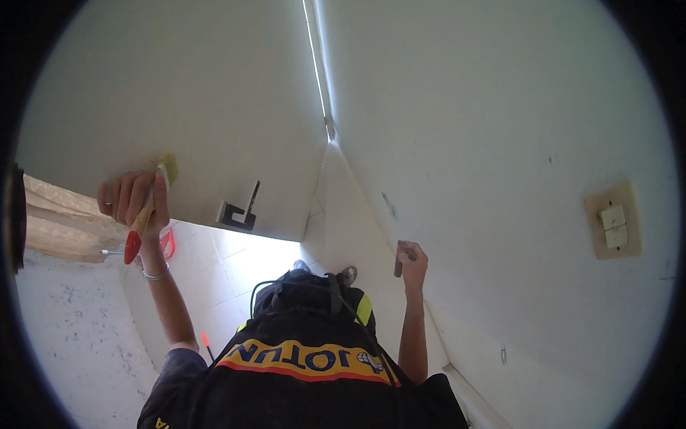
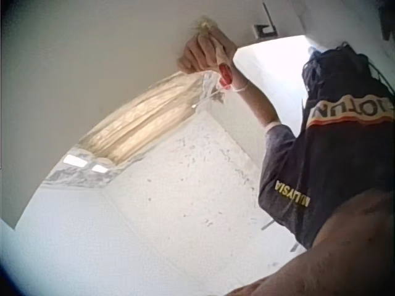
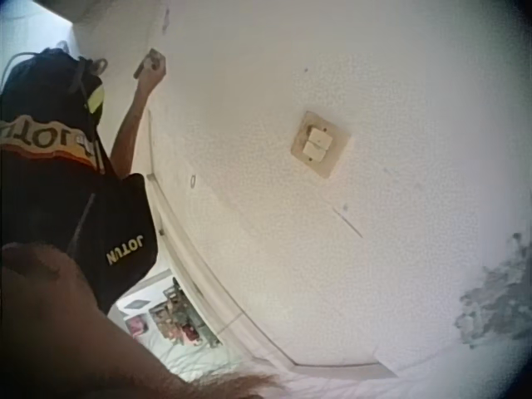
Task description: Sanding the wall and window frame to prepare for painting.
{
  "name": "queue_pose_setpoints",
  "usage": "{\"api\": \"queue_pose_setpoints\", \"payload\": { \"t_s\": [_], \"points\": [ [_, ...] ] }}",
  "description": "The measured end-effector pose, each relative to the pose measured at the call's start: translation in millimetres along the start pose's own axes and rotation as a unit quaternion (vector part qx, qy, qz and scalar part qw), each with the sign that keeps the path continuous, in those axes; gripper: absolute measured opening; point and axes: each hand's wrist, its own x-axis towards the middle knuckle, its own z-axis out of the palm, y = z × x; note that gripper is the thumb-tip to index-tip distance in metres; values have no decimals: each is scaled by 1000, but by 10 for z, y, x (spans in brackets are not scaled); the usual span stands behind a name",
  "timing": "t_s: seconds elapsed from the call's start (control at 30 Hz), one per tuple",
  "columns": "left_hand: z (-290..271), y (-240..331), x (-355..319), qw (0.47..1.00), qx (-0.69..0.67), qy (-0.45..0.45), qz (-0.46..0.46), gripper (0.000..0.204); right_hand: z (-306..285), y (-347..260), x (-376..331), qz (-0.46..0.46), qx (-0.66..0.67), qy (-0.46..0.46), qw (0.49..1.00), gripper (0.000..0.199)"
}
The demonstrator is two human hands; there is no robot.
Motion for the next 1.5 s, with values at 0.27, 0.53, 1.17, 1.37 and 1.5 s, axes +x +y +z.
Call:
{"api": "queue_pose_setpoints", "payload": {
  "t_s": [0.27,0.53,1.17,1.37,1.5],
  "points": [
    [99,-807,-263,999,-28,-1,-17,19,422,-372,-67,-5,-47,-50,998,22],
    [529,-1493,-352,989,-23,139,-55,34,765,-130,-260,38,-106,-35,993,20],
    [1160,-3532,-1468,996,-1,82,16,41,2236,-1153,-28,-21,-269,-29,963,21],
    [1488,-3686,-1775,987,-3,141,-80,35,2142,-1030,-211,46,-317,-14,947,19],
    [1560,-3820,-2343,971,-8,116,-208,36,2033,-1186,-173,-32,-369,-13,929,16]
  ]
}}
